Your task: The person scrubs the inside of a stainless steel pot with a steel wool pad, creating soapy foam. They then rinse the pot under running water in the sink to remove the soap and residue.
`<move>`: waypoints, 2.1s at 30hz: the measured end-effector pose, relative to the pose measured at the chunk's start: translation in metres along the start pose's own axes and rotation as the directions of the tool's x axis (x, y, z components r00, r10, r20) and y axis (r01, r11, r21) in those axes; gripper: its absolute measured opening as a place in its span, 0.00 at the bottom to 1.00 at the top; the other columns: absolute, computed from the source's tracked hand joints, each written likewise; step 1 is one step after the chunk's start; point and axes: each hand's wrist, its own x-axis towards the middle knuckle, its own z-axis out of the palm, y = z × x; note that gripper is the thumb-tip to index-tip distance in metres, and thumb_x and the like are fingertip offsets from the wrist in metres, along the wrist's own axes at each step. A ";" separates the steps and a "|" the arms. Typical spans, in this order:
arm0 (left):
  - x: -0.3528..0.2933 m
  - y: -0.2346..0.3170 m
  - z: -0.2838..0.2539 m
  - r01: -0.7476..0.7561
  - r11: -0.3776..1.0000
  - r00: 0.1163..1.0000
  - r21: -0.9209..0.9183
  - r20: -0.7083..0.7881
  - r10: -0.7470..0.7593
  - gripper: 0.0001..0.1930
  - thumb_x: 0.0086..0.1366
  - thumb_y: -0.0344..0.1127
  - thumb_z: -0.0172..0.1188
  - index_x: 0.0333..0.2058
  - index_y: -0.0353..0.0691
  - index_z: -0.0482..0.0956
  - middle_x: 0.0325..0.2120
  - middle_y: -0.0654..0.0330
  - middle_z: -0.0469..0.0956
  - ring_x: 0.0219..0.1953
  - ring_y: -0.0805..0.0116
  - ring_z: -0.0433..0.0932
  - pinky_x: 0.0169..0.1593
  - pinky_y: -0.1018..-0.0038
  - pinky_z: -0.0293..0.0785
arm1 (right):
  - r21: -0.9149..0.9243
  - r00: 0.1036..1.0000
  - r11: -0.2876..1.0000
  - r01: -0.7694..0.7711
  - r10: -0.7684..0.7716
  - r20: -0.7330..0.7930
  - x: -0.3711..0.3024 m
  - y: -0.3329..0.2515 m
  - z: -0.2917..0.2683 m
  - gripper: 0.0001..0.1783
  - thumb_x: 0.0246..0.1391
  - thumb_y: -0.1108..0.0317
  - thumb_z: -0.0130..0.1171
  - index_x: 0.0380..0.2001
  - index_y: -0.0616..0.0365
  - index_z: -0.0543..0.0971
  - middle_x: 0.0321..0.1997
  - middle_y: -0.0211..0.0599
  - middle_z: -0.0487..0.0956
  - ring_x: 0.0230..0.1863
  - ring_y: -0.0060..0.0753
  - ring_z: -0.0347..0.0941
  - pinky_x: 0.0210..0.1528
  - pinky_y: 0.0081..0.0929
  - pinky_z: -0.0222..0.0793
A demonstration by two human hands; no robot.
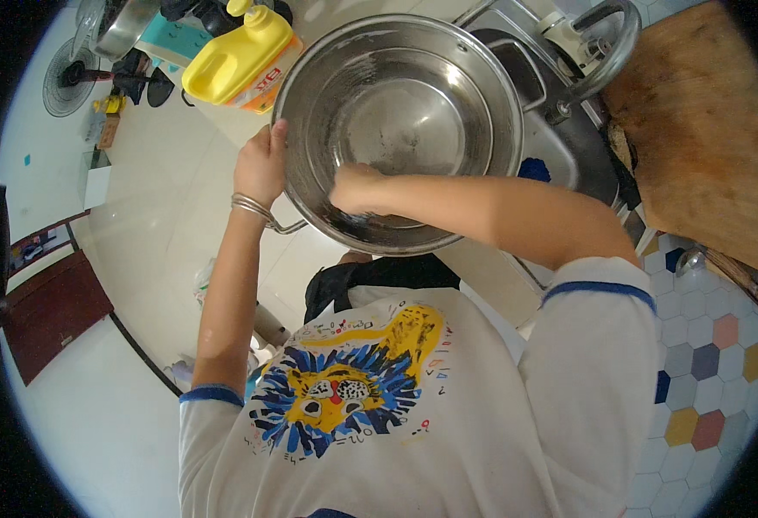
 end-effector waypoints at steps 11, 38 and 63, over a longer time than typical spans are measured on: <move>0.006 0.007 0.000 -0.031 0.999 0.999 0.044 0.011 0.030 0.26 0.65 0.53 0.36 0.28 0.36 0.74 0.26 0.42 0.75 0.33 0.43 0.74 0.36 0.55 0.69 | -0.024 0.997 1.000 -0.010 0.009 -0.071 0.018 0.002 0.004 0.16 0.46 0.70 0.49 0.34 0.72 0.76 0.36 0.59 0.76 0.40 0.51 0.75 0.43 0.39 0.68; 0.014 0.005 0.008 -0.053 0.998 0.999 0.037 0.005 0.053 0.27 0.66 0.54 0.35 0.28 0.37 0.75 0.25 0.43 0.76 0.32 0.44 0.75 0.36 0.56 0.71 | -0.083 0.989 0.995 0.059 -0.070 -0.129 0.044 0.010 0.001 0.15 0.49 0.66 0.49 0.31 0.69 0.77 0.34 0.58 0.76 0.38 0.49 0.76 0.40 0.40 0.70; 0.009 0.009 -0.005 -0.032 0.997 0.999 0.075 0.042 0.029 0.27 0.66 0.54 0.34 0.29 0.37 0.75 0.26 0.44 0.76 0.32 0.45 0.75 0.37 0.56 0.71 | -0.307 0.974 0.952 -0.011 -0.059 -0.218 0.049 0.042 0.030 0.19 0.50 0.63 0.49 0.41 0.66 0.75 0.45 0.54 0.74 0.47 0.47 0.73 0.47 0.37 0.67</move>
